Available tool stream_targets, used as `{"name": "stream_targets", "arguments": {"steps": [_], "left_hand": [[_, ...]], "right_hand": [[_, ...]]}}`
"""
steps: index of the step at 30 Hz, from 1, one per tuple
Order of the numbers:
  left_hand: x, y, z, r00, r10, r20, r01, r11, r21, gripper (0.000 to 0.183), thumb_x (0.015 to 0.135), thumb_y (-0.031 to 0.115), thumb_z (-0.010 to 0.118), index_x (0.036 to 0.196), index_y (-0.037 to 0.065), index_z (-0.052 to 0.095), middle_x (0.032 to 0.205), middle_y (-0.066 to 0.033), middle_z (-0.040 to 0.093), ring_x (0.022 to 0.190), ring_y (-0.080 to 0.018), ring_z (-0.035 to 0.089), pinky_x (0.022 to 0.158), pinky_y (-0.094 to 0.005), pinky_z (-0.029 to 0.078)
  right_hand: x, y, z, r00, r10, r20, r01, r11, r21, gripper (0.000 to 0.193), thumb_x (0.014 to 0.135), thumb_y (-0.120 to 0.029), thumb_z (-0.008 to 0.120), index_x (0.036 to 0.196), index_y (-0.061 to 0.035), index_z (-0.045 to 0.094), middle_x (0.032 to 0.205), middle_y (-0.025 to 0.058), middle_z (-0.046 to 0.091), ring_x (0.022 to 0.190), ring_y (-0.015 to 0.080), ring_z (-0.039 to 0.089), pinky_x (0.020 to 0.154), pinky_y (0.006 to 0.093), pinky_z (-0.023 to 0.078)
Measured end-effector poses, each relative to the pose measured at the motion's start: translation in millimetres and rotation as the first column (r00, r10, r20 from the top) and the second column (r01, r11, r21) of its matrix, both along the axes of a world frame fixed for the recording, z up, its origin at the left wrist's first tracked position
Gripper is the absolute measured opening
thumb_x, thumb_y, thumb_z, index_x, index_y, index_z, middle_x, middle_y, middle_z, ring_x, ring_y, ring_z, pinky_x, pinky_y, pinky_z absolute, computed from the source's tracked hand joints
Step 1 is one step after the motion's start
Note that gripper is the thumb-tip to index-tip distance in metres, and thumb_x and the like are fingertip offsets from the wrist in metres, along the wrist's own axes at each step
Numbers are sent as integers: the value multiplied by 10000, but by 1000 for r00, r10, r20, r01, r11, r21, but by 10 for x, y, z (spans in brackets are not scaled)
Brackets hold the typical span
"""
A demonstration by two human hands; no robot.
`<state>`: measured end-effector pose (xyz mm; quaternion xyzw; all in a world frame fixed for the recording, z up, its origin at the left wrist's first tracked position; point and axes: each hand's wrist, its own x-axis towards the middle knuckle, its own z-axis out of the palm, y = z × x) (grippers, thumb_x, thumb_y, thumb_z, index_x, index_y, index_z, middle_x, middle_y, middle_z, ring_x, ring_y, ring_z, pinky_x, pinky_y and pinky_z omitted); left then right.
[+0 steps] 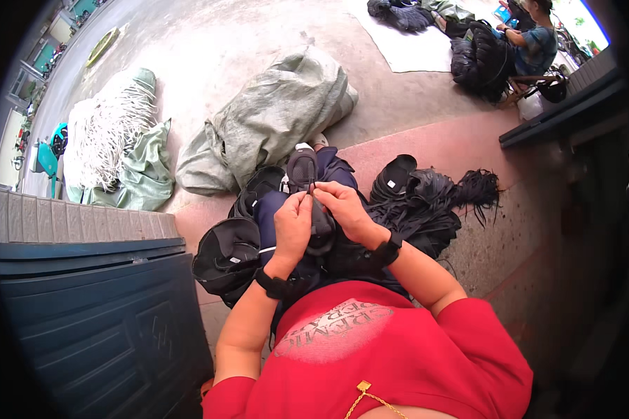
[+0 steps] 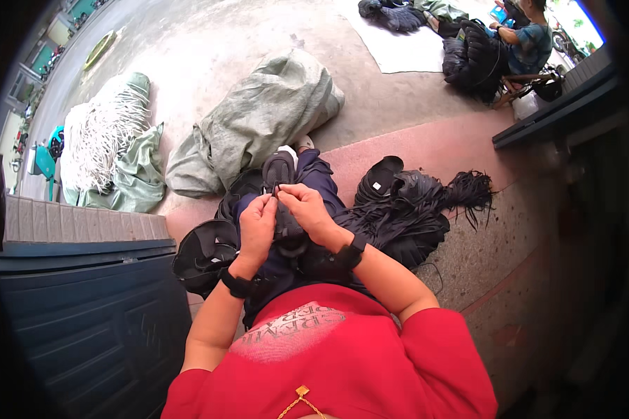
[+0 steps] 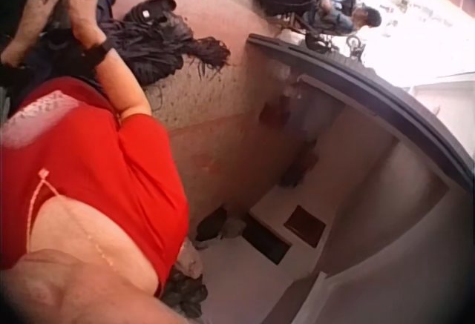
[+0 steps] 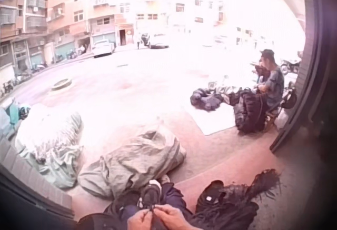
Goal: Thread laces through the eyelets of a shoe.
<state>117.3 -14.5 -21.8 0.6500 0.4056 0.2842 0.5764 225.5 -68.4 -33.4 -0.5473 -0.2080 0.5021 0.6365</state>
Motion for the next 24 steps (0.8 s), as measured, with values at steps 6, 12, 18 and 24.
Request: {"name": "stream_targets", "arguments": {"steps": [6,12,18,24], "left_hand": [[-64,-36,56,995,-24,-101,35,993,112,214,856,136,516,954,-41,586,782,-50,606,709,-78,511,656,-228,431],[-64,-24,-20,999,11,-33,-6,989,146,213,853,159,532,930,-28,597,716,-28,584,640,-52,484,578,-198,404],[-100,24,-29,997,41,72,-8,912,-410,201,857,177,528,873,-8,605,584,31,505,475,-31,407,414,-193,314],[-136,44,15,997,7,75,31,870,-491,196,853,200,540,875,17,606,562,81,430,437,10,305,373,-172,227]], "right_hand": [[-64,-19,21,997,50,-51,-51,999,-15,218,847,-146,533,1003,-9,598,819,-38,578,679,20,460,597,174,383],[-99,6,-111,992,18,125,-26,997,66,232,852,-143,529,995,30,590,873,-1,602,805,46,503,716,201,419],[-49,-7,-75,987,92,135,-93,996,-1,201,849,-141,547,984,-4,609,848,-33,575,765,24,487,665,167,404],[-59,-7,-35,994,93,-53,-91,996,23,191,829,-143,575,971,-21,615,812,-40,570,695,32,483,643,173,407]]}}
